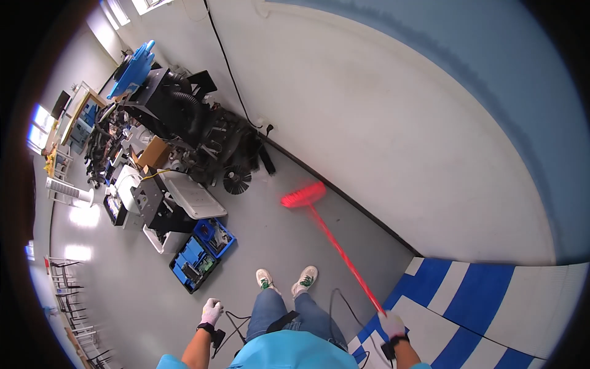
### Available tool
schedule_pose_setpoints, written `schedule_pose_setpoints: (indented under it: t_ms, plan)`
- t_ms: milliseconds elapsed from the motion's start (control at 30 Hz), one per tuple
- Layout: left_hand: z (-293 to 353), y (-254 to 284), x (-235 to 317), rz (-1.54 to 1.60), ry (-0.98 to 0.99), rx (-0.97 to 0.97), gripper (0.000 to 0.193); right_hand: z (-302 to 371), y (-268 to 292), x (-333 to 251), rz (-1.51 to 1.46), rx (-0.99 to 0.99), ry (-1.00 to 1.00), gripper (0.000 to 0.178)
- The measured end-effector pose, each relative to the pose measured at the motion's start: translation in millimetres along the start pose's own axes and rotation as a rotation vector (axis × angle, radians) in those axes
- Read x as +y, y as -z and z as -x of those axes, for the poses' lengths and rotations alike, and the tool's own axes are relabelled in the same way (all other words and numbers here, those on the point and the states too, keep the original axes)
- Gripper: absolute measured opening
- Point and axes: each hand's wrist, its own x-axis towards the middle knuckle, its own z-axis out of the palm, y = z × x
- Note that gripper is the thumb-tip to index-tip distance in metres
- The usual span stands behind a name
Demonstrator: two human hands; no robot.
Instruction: The person sweeps debris into a dustpan with a broom, moves a white machine and several cardboard boxes, transfers metal rails and a crate of cables into a box, and sweeps a corner of the room.
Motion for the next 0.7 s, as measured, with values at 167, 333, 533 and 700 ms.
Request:
schedule_pose_setpoints:
  t_ms: [167, 333, 533, 700]
  plan:
    - [-23.3, -15.5, 20.7, -0.066, -0.104, -0.043, 0.020, 129.4, -26.6, 106.3, -0.026, -0.013, -0.166, 0.038]
    - [-51.4, -24.6, 44.2, -0.053, -0.151, -0.029, 0.021, 194.4, 16.9, 72.9, 0.115, -0.008, -0.277, 0.039]
    - [-92.5, -27.9, 102.5, -0.209, -0.290, -0.005, 0.022, 130.2, 49.5, 24.5, 0.057, 0.046, -0.085, 0.038]
    - [-162.7, -19.6, 151.9, -0.237, -0.362, 0.002, 0.022, 104.1, 123.6, -52.0, 0.258, 0.011, -0.144, 0.036]
